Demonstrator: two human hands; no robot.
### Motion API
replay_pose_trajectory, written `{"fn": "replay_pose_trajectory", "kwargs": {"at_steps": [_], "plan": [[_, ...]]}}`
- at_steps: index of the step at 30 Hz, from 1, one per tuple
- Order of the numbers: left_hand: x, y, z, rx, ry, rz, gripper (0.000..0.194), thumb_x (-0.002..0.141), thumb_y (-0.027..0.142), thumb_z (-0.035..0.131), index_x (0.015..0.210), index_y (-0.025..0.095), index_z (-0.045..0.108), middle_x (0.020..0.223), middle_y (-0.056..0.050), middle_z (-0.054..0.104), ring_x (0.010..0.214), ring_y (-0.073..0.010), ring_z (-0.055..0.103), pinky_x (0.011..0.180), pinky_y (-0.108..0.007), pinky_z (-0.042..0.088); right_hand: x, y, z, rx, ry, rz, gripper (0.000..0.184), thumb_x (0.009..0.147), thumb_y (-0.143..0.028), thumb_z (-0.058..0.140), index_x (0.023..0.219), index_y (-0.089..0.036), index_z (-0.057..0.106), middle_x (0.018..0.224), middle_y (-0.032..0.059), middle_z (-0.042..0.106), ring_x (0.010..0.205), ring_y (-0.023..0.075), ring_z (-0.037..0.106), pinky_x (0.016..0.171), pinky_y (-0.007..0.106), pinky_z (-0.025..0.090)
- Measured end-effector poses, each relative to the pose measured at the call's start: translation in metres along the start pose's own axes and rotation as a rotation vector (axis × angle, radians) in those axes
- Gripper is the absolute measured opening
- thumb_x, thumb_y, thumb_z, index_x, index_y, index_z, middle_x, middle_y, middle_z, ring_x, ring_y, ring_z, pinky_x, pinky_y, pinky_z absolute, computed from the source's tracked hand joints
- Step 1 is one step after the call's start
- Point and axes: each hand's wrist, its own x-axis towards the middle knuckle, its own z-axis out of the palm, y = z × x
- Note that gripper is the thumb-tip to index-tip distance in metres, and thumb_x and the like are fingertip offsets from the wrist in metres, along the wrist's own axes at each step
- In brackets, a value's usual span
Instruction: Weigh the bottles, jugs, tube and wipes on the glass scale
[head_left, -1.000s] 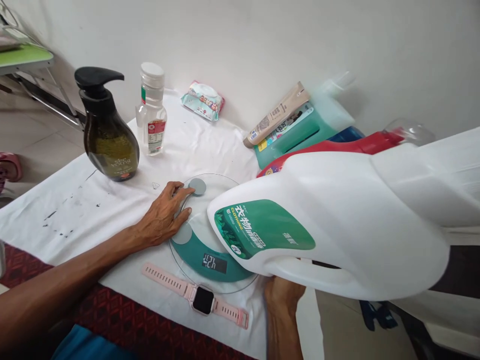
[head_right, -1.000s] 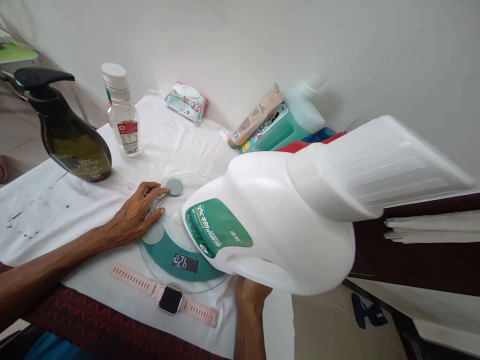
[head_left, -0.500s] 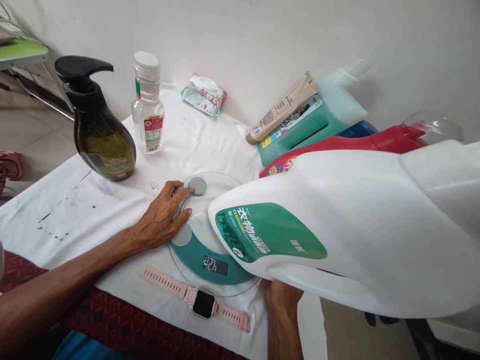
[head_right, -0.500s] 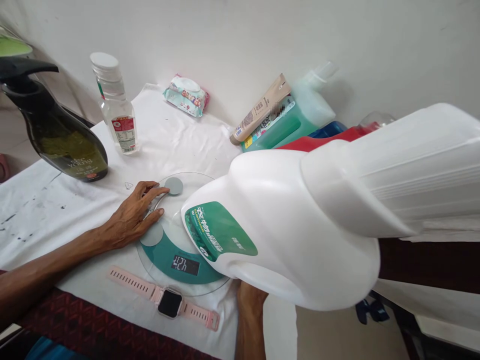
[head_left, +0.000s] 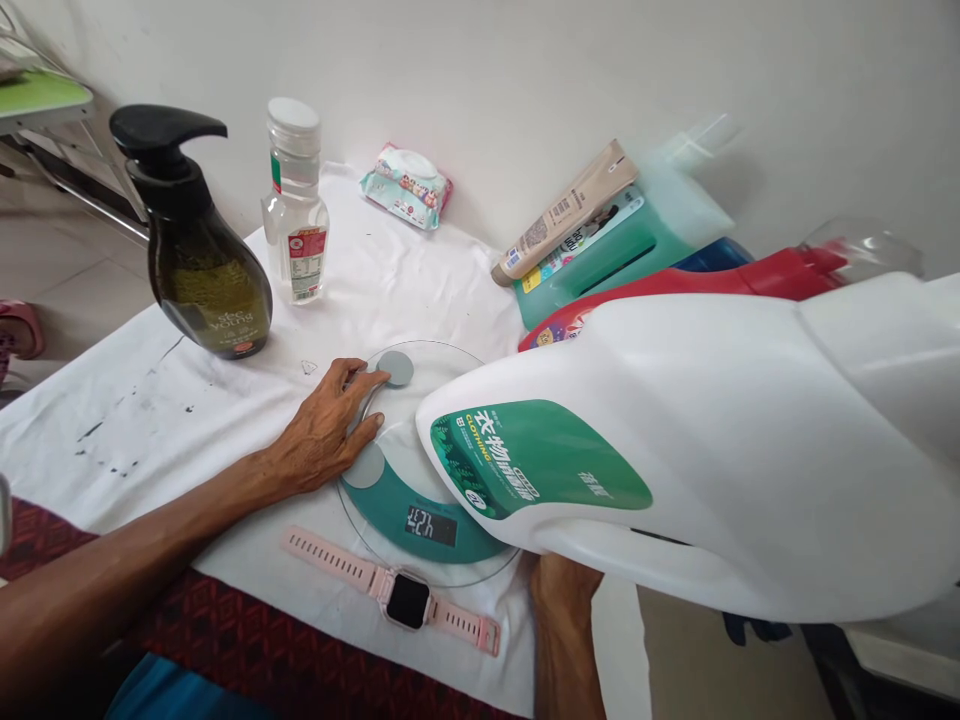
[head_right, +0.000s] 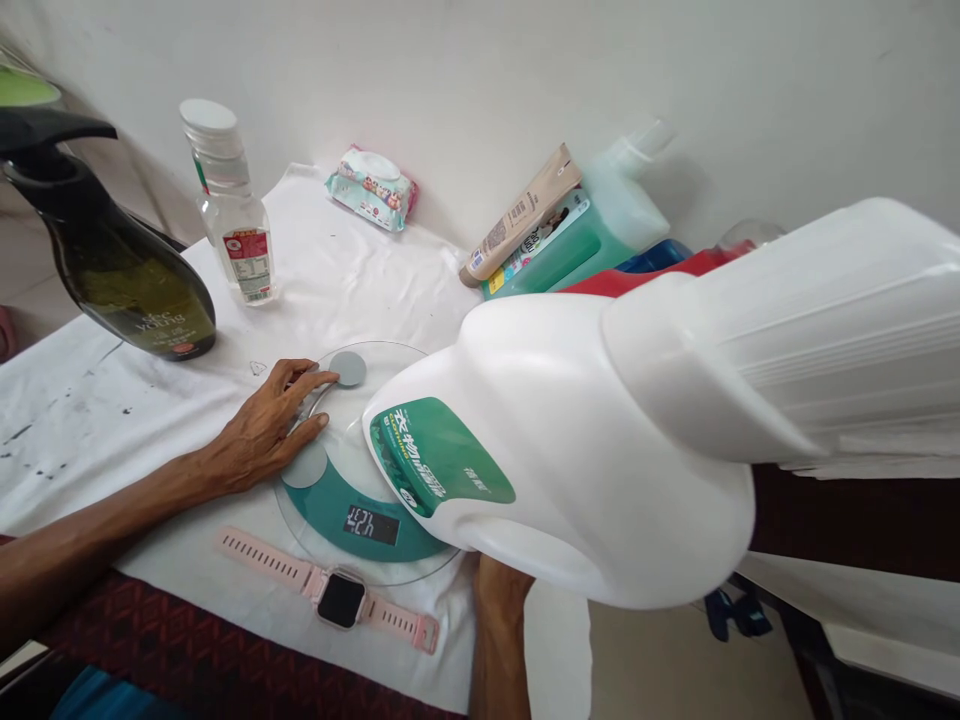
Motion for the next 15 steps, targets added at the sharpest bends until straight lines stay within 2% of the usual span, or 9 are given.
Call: {"fn": "replay_pose_trajectory", "kwargs": {"at_steps": [6,12,15], "plan": [[0.0,0.001,-0.001,-0.003,-0.003,-0.006,0.045,0.103,0.034,0.052,0.147,0.025,0.051,0.143,-0.015,0.047,0.12,-0.0308,0.061,0.105,-0.06,0.057,-0.003,0.003,0.0,-0.009,0.007,0.039,0.048,0.081,-0.055,0.067,0.116,-0.022,0.069,0.119,0.0103,0.075,0.129,0.0336,0.06,0.114,0.058,0.045],[0.0,0.0,-0.001,-0.001,-0.013,0.0,0.045,0.104,0.035,0.052,0.147,0.025,0.051,0.144,-0.015,0.046,0.121,-0.0306,0.061,0.104,-0.058,0.058,-0.001,0.001,0.001,-0.016,0.009,0.002,0.049,0.082,-0.056,0.065,0.118,-0.023,0.069,0.122,0.0104,0.074,0.129,0.0331,0.06,0.114,0.059,0.045],[0.0,0.0,-0.002,0.004,-0.019,0.004,0.045,0.104,0.034,0.051,0.148,0.023,0.051,0.143,-0.015,0.046,0.121,-0.0299,0.061,0.104,-0.057,0.058,-0.001,-0.008,0.002,-0.023,0.021,0.024,0.052,0.083,-0.059,0.065,0.12,-0.022,0.068,0.123,0.0115,0.074,0.128,0.0335,0.06,0.112,0.059,0.047]]}}
